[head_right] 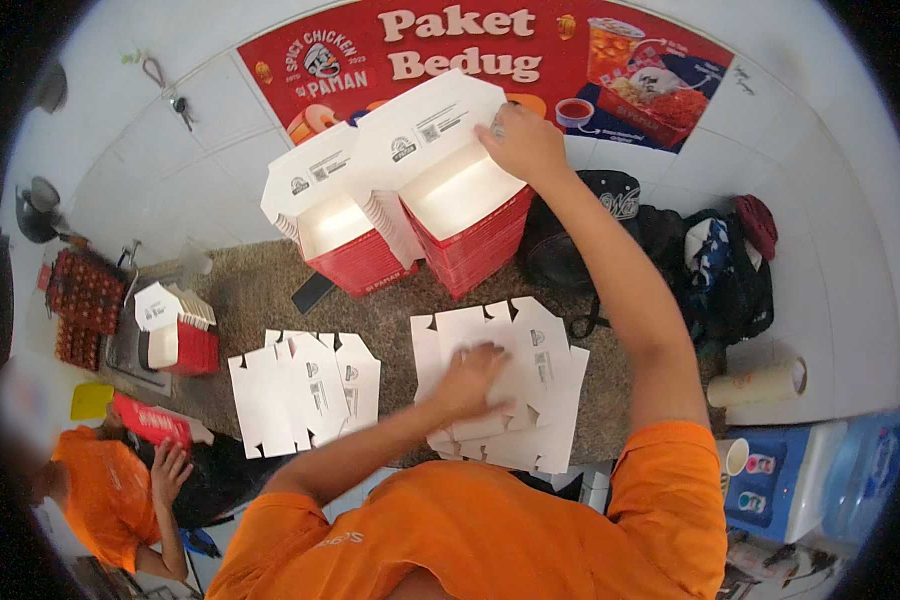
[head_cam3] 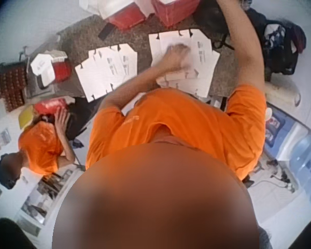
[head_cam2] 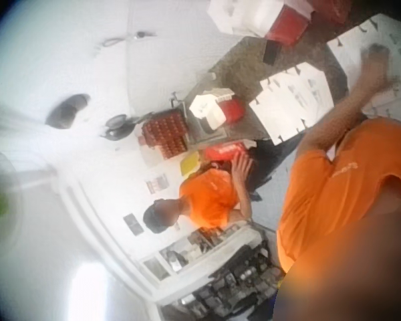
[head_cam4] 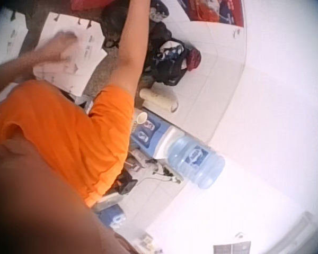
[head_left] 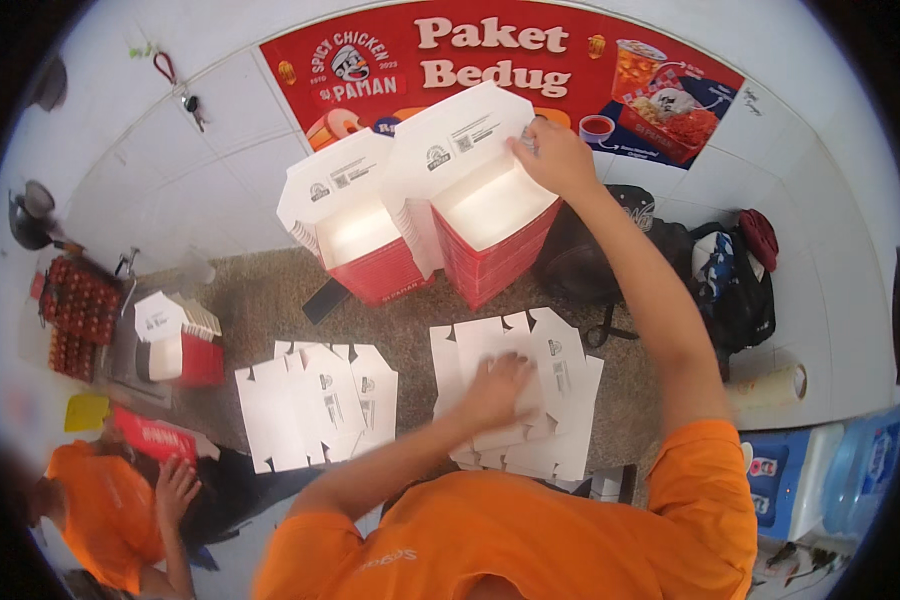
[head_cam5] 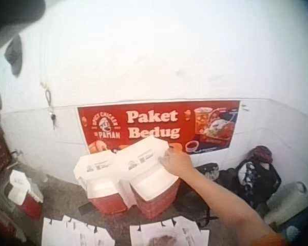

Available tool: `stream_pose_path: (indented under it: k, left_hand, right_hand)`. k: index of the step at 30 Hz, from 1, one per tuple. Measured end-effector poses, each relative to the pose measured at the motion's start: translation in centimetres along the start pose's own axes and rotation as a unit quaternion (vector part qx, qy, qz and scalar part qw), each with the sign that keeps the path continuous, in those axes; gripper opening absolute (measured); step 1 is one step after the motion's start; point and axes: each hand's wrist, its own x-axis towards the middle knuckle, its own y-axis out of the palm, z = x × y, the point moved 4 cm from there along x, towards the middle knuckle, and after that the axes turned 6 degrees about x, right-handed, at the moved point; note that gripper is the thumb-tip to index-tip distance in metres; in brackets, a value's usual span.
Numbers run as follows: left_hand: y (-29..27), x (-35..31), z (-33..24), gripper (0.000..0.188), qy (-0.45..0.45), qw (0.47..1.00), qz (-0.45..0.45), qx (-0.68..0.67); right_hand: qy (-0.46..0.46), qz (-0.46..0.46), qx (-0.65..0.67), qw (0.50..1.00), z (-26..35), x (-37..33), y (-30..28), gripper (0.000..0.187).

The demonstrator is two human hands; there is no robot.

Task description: The person folds flat red and white cardboard food containers into box shapes by hand. They repeatedly pick up a flat sheet, fold the sides to form a rectangular prism, and stack the finished boxes on a growing pile on the counter. A coworker is visible in the background performing the same task.

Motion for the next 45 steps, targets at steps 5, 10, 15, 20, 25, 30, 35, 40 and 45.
stream_pose_path:
  k: [5,10,15,20,25,30,35,40,45]
  left_hand:
    - [8.1,-5.3,-1.9,0.085,0.035,0.982,0.154,0.108]
    - [10.4,-4.2,2.1,0.034,0.070,0.991,0.110,0.018]
    - [-3.7,-2.7,-0.9,0.021,-0.038,0.992,0.090,-0.074]
    - [-11.2,-6.9,-2.1,0.025,-0.096,0.863,-0.120,-0.481]
    - [-11.7,-12.9,-4.9,0.027,-0.122,0.554,-0.146,-0.811]
    - [-12.6,-14.7,-2.5,0.027,-0.121,0.528,-0.165,-0.824]
    - [-11.2,-16.4,-2.9,0.025,-0.152,0.490,-0.160,-0.843]
    - [-10.9,-17.2,-3.1,0.025,-0.140,0.503,-0.200,-0.829]
    - [-11.7,-17.8,-3.9,0.021,-0.104,0.554,-0.285,-0.775]
  right_hand:
    - [0.036,-0.172,0.342,0.923,3.8,-9.5,-7.9,0.018]
    - [0.072,0.016,0.349,0.934,7.5,-23.1,-12.7,0.016]
    - [0.188,-0.145,0.332,0.913,8.7,-34.5,-12.0,0.014]
    - [-0.047,0.025,0.218,0.974,19.7,-38.7,-7.8,0.054]
    - [-0.098,-0.087,0.210,0.969,20.6,-37.9,-4.5,0.069]
    - [-0.123,-0.017,0.223,0.967,22.0,-35.7,-5.1,0.040]
    - [-0.103,-0.026,0.234,0.966,21.8,-36.8,-3.7,0.034]
    - [-0.086,-0.041,0.249,0.964,22.4,-37.0,-1.9,0.035]
    - [-0.027,-0.047,0.094,0.994,24.8,-36.0,-1.2,0.054]
